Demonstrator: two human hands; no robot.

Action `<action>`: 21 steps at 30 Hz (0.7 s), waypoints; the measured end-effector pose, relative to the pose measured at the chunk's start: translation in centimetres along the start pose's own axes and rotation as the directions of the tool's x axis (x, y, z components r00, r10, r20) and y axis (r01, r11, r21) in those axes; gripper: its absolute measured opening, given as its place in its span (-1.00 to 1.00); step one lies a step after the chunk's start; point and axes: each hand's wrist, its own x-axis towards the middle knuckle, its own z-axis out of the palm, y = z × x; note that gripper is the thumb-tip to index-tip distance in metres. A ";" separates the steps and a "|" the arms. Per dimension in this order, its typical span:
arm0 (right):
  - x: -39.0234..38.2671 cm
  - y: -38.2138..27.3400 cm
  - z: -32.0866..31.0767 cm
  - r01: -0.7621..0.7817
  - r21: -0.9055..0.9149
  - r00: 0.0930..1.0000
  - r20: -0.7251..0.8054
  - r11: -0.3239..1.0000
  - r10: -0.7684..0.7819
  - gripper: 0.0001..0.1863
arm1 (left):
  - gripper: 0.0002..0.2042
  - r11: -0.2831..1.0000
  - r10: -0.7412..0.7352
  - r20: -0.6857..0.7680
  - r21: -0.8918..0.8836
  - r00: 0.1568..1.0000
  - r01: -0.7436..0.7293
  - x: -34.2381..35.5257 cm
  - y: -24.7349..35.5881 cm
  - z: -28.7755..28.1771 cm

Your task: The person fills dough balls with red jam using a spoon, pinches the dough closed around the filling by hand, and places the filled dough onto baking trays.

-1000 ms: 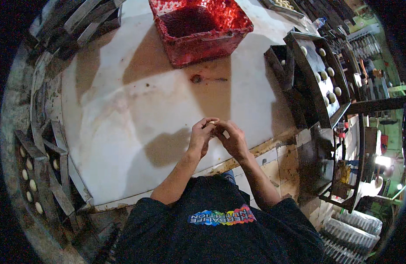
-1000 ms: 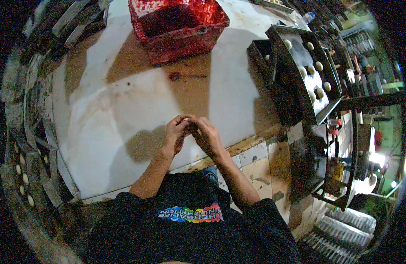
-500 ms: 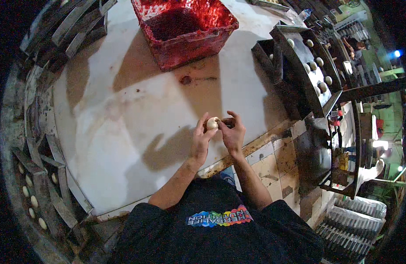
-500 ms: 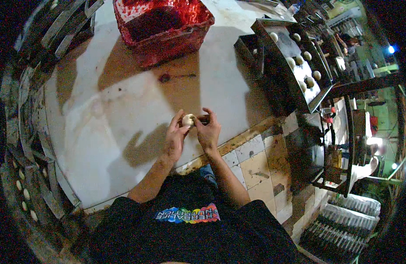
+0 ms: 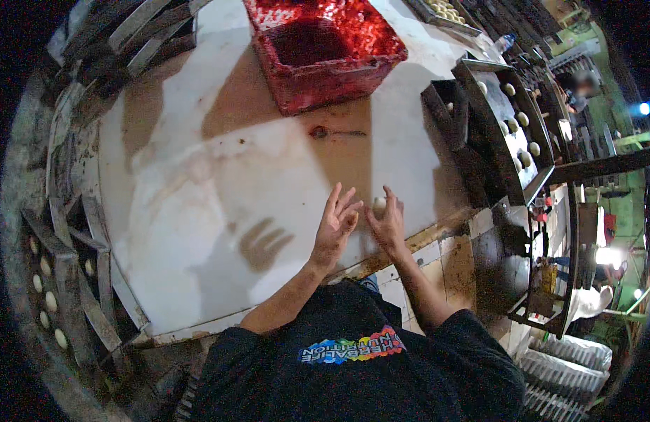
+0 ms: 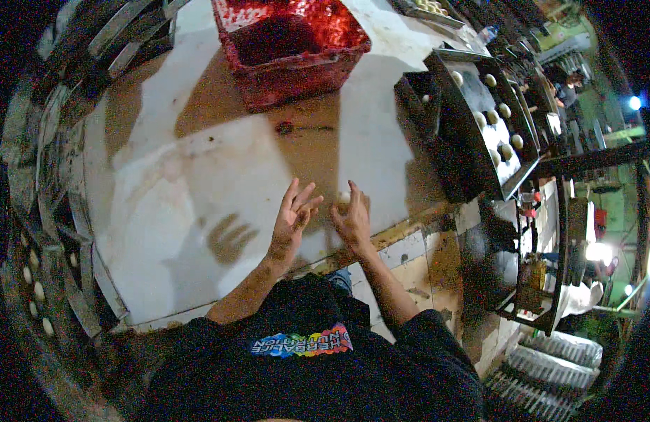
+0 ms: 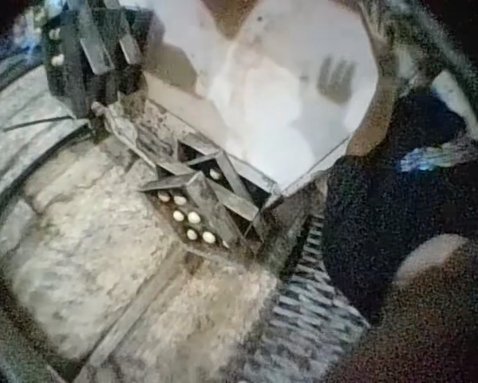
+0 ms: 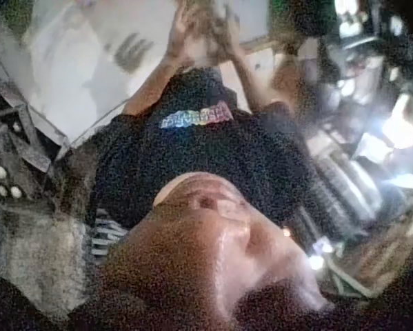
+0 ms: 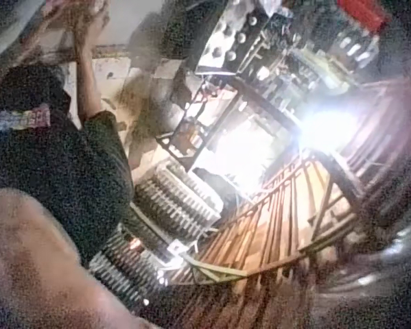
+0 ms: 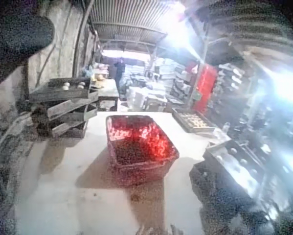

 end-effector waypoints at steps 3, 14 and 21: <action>1.9 1.9 -0.5 0.220 -0.470 0.959 -0.054 0.855 -0.277 -0.43 | -0.21 0.997 0.016 -0.020 0.079 1.000 -0.014 0.0 0.2 -0.3; 5.9 4.5 3.2 0.523 -0.305 0.817 -0.087 0.796 -0.570 -0.91 | -0.38 0.965 -0.005 -0.196 0.255 0.981 0.056 0.0 1.3 -1.3; 6.2 3.2 -1.6 0.291 -0.383 0.878 -0.258 0.877 -0.404 -0.78 | -0.45 0.939 -0.035 -0.248 0.324 0.968 0.117 -0.1 1.6 -0.4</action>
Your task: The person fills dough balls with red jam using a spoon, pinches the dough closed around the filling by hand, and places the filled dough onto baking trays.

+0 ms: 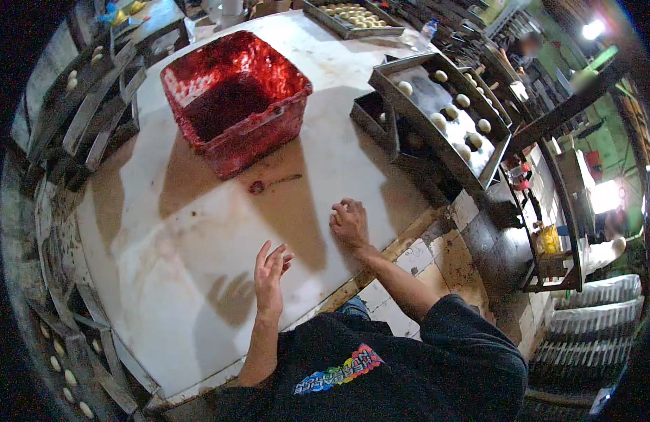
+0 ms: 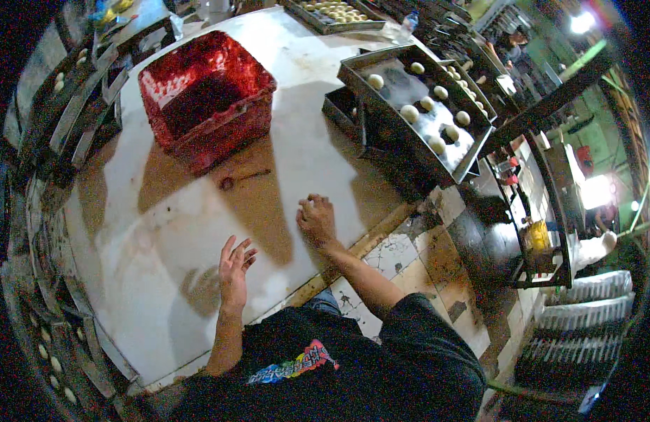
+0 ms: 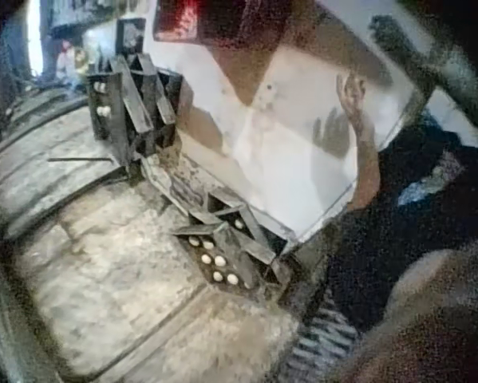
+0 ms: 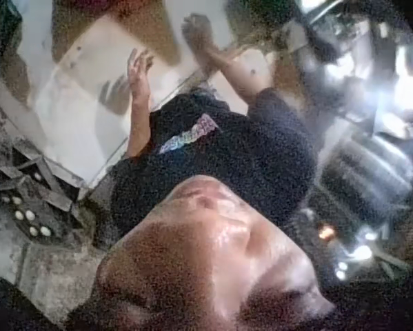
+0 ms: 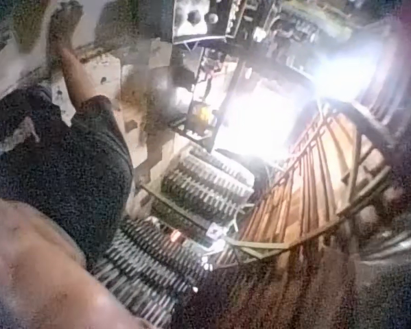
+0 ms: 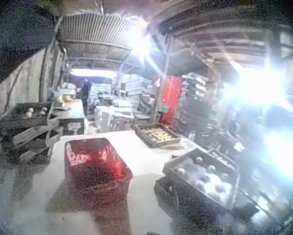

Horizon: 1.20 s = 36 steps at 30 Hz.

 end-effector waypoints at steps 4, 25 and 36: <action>0.3 -0.5 -0.9 0.124 0.164 0.948 0.272 0.979 -0.166 -0.66 | -0.44 0.999 -0.012 0.018 -0.052 1.000 0.012 0.2 -0.5 1.5; 32.7 24.7 -26.9 0.106 0.227 0.934 0.312 0.968 -0.175 -0.58 | -0.67 0.951 0.080 -0.082 -0.293 0.993 -0.101 9.6 -4.0 18.9; 38.8 28.8 -18.0 0.311 -0.315 0.949 0.160 0.897 -0.273 -0.48 | -0.77 0.957 -0.117 -0.169 -0.283 0.979 0.065 6.8 -7.1 18.2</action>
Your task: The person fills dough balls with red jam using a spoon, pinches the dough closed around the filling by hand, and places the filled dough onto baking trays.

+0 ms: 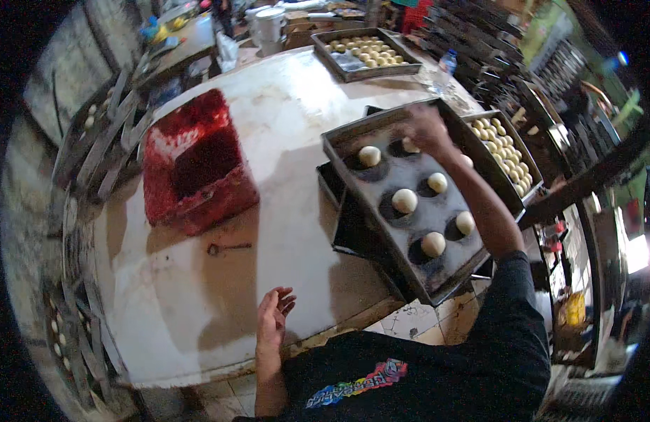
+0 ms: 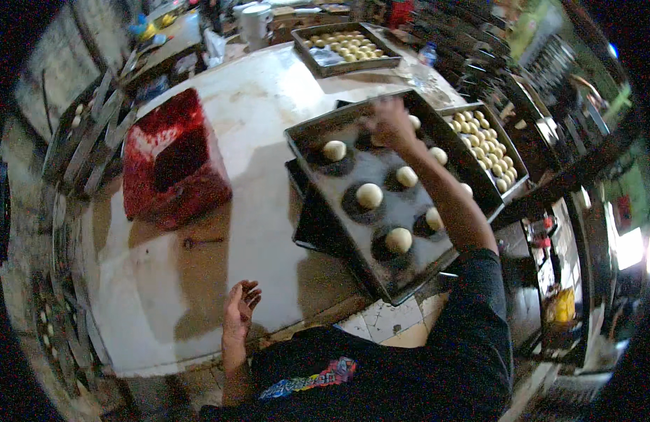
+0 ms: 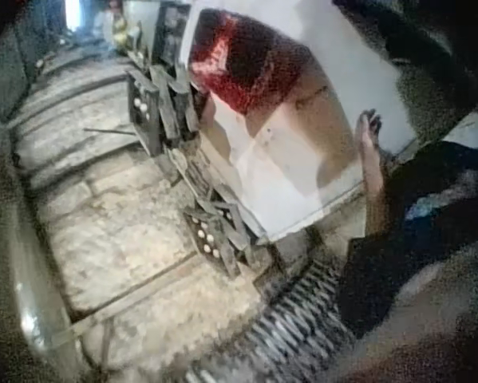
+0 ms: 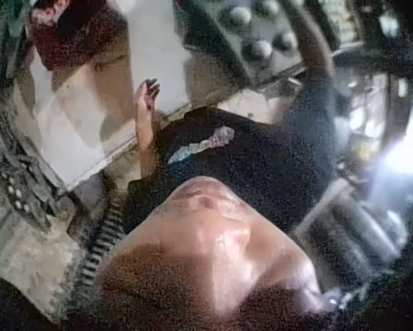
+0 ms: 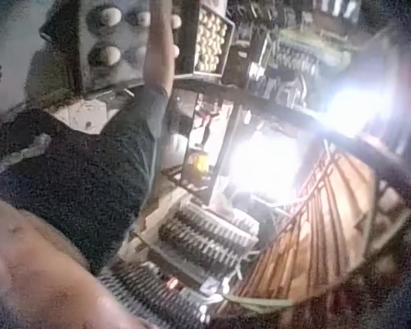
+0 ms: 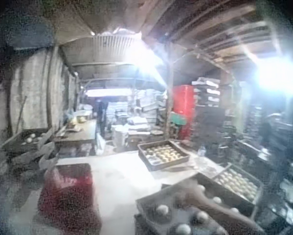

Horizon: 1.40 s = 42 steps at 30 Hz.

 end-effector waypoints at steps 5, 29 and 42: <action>-1.0 -21.3 -13.8 0.372 0.534 0.908 -0.039 0.759 -0.417 -0.72 | -0.81 0.874 0.467 0.241 0.023 0.851 -0.486 1.9 -3.0 -6.4; -11.3 -46.9 10.2 0.092 0.674 0.925 0.214 0.733 -0.313 -0.86 | -0.78 0.986 0.157 0.251 -0.102 0.955 -0.135 -0.7 9.9 -20.1; -13.3 -19.8 -12.0 -0.419 0.535 0.864 -0.014 0.733 0.504 -0.80 | -0.76 0.994 0.076 0.278 -0.101 0.958 -0.050 0.4 7.9 -16.0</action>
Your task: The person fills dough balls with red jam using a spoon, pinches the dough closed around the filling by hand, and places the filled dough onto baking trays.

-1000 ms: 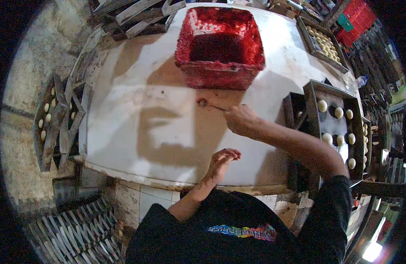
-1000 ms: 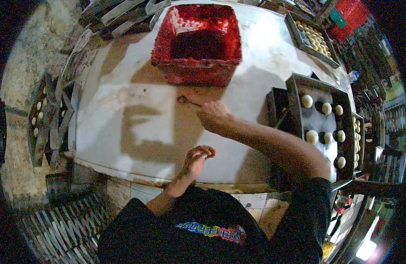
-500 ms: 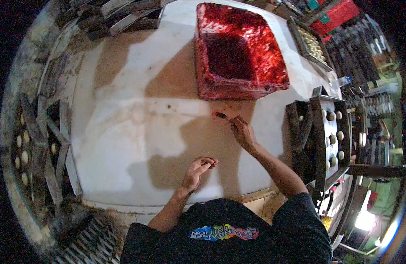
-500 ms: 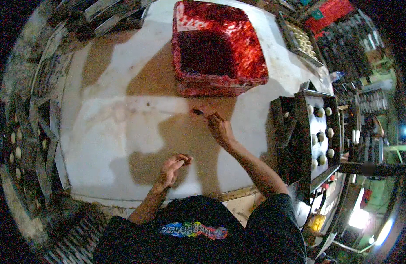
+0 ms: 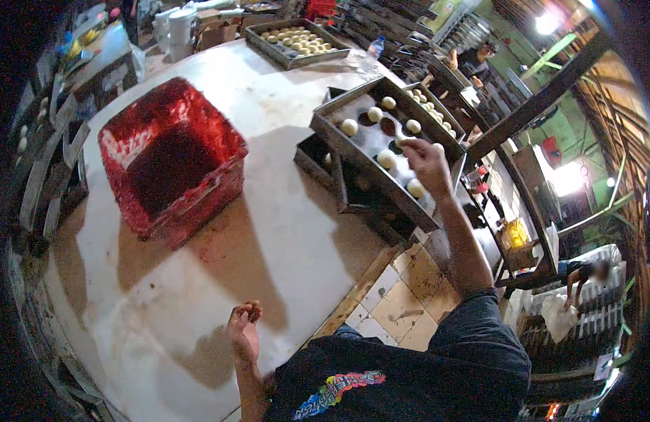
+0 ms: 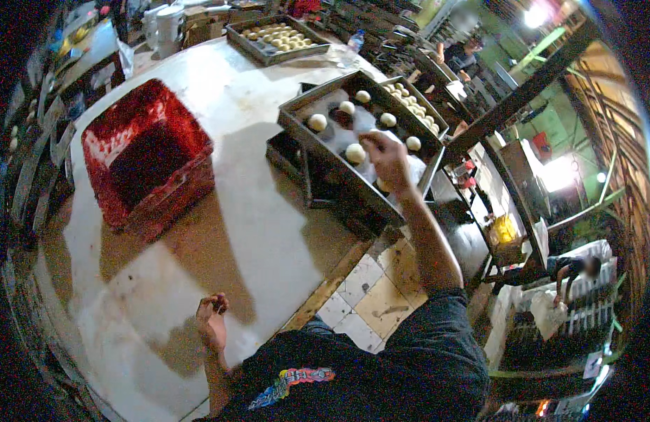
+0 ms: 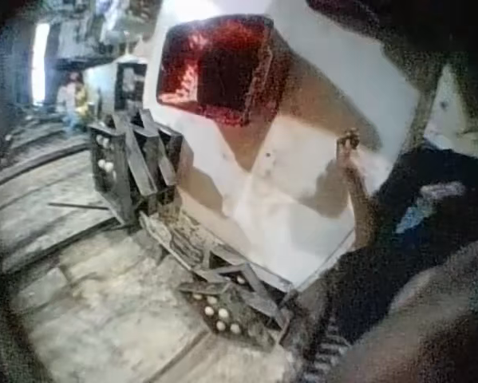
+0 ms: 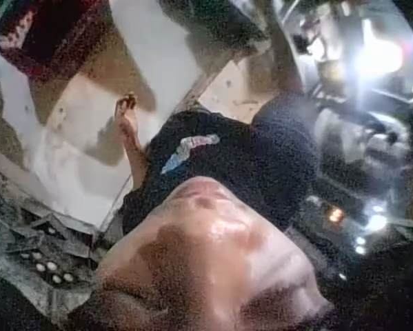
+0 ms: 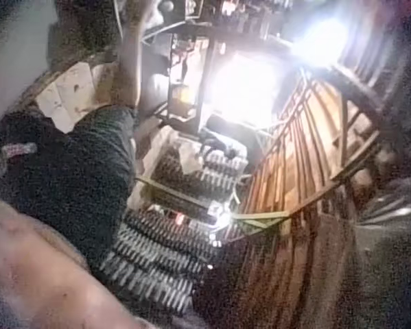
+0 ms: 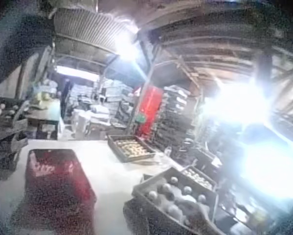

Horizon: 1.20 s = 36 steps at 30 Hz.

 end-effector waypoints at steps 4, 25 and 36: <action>2.0 10.1 -7.5 -0.057 -0.310 0.998 0.007 0.949 0.062 -0.78 | -0.71 0.988 -0.014 -0.066 0.156 0.998 0.024 0.5 -2.1 1.9; 4.5 12.5 -9.4 0.356 -0.652 0.798 0.585 0.670 0.146 -0.86 | -0.80 0.988 -0.131 0.159 -0.057 0.979 0.142 3.1 -11.8 17.2; -14.3 0.7 9.1 0.174 0.058 0.872 0.454 0.983 -0.182 -0.69 | -0.77 0.986 -0.166 0.446 0.096 0.880 0.137 -0.1 -4.9 10.1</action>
